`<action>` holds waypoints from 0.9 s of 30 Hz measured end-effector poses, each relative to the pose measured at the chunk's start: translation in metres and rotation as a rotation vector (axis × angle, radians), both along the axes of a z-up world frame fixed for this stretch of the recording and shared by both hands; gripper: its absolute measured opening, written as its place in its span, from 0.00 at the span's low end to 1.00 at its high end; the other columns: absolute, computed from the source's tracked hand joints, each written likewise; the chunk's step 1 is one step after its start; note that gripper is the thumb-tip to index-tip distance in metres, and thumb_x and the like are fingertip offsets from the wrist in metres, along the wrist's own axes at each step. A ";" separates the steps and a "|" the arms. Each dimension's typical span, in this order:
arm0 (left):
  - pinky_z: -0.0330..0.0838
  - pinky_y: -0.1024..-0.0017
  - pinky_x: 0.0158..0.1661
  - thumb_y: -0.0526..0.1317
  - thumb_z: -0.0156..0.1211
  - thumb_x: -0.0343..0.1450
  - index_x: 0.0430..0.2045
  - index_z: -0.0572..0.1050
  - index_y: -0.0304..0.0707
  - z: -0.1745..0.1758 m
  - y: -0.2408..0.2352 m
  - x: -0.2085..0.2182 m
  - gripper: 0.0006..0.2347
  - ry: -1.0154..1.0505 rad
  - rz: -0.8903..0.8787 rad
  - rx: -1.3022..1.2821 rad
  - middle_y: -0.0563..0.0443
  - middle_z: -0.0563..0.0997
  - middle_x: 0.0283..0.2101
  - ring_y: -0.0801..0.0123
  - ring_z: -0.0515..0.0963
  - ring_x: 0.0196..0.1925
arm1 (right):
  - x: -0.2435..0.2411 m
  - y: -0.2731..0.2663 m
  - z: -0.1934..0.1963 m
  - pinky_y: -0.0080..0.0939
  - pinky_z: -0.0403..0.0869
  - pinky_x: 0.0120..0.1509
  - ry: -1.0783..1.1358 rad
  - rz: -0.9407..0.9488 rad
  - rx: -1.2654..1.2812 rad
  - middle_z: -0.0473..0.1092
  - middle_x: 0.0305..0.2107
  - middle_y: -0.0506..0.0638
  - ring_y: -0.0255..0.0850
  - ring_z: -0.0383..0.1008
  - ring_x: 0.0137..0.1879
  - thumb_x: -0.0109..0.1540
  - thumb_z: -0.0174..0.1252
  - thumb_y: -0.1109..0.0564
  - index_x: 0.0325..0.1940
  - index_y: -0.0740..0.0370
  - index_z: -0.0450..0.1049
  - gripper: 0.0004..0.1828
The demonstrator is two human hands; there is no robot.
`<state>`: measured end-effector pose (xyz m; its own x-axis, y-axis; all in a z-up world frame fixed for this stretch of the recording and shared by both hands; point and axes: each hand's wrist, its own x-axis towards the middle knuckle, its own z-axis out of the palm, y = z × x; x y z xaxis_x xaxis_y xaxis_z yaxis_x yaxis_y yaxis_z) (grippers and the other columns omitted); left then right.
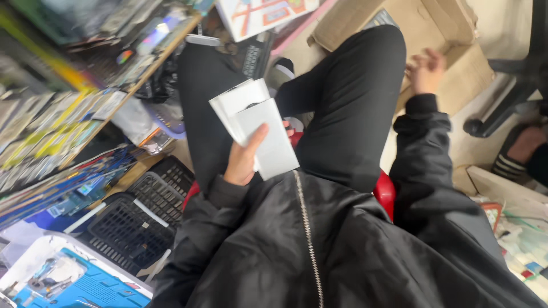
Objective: The person sits on a stool and repeatedly takes small black boxes from a stack, inserts them into white paper envelopes, and places the sealed envelopes into a cardboard box on the floor. The process is repeated for multiple items.
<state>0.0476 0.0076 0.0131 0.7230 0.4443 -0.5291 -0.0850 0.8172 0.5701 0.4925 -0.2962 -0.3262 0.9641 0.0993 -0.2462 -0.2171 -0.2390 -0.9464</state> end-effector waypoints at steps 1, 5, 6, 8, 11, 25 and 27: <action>0.78 0.45 0.51 0.35 0.56 0.76 0.59 0.68 0.21 -0.007 -0.002 -0.004 0.18 -0.010 0.011 0.016 0.21 0.77 0.55 0.37 0.81 0.51 | 0.007 0.008 0.030 0.41 0.89 0.39 -0.010 0.011 0.016 0.79 0.39 0.51 0.43 0.86 0.34 0.70 0.56 0.63 0.60 0.46 0.72 0.16; 0.80 0.51 0.49 0.34 0.65 0.73 0.56 0.70 0.25 -0.002 -0.018 -0.011 0.19 -0.076 0.034 0.119 0.24 0.78 0.54 0.44 0.80 0.52 | -0.040 0.029 0.200 0.44 0.82 0.33 -0.619 -0.031 0.209 0.77 0.36 0.66 0.54 0.84 0.31 0.74 0.58 0.63 0.56 0.60 0.74 0.06; 0.81 0.55 0.47 0.35 0.71 0.70 0.56 0.70 0.27 0.007 -0.023 -0.009 0.22 -0.033 0.062 0.244 0.28 0.78 0.55 0.52 0.81 0.52 | -0.068 0.083 0.264 0.42 0.78 0.35 -0.776 0.022 0.210 0.76 0.34 0.69 0.51 0.79 0.31 0.78 0.57 0.59 0.59 0.63 0.73 0.07; 0.81 0.56 0.49 0.36 0.71 0.70 0.56 0.71 0.28 0.001 -0.030 -0.012 0.22 -0.058 0.067 0.298 0.30 0.79 0.55 0.54 0.80 0.53 | -0.133 0.129 0.343 0.44 0.78 0.41 -0.812 0.212 0.229 0.72 0.30 0.66 0.51 0.78 0.32 0.80 0.57 0.60 0.54 0.71 0.74 0.08; 0.78 0.58 0.54 0.39 0.71 0.71 0.56 0.73 0.29 0.004 -0.035 -0.017 0.21 -0.082 0.055 0.411 0.36 0.80 0.55 0.60 0.79 0.55 | -0.231 0.183 0.411 0.45 0.75 0.48 -0.788 0.619 0.168 0.72 0.29 0.59 0.49 0.75 0.35 0.77 0.62 0.60 0.46 0.70 0.78 0.09; 0.72 0.54 0.58 0.49 0.65 0.75 0.51 0.78 0.34 0.009 -0.035 -0.034 0.18 -0.115 -0.175 0.683 0.42 0.84 0.49 0.61 0.81 0.55 | -0.329 0.200 0.449 0.50 0.71 0.35 -0.839 1.164 -0.245 0.69 0.31 0.54 0.47 0.71 0.29 0.65 0.62 0.63 0.42 0.66 0.77 0.04; 0.71 0.53 0.57 0.48 0.63 0.76 0.52 0.77 0.31 0.010 -0.035 -0.037 0.18 -0.164 -0.220 0.723 0.38 0.83 0.50 0.58 0.78 0.57 | -0.329 0.195 0.456 0.48 0.71 0.33 -0.755 1.218 -0.222 0.68 0.30 0.55 0.45 0.69 0.29 0.63 0.60 0.68 0.42 0.70 0.77 0.04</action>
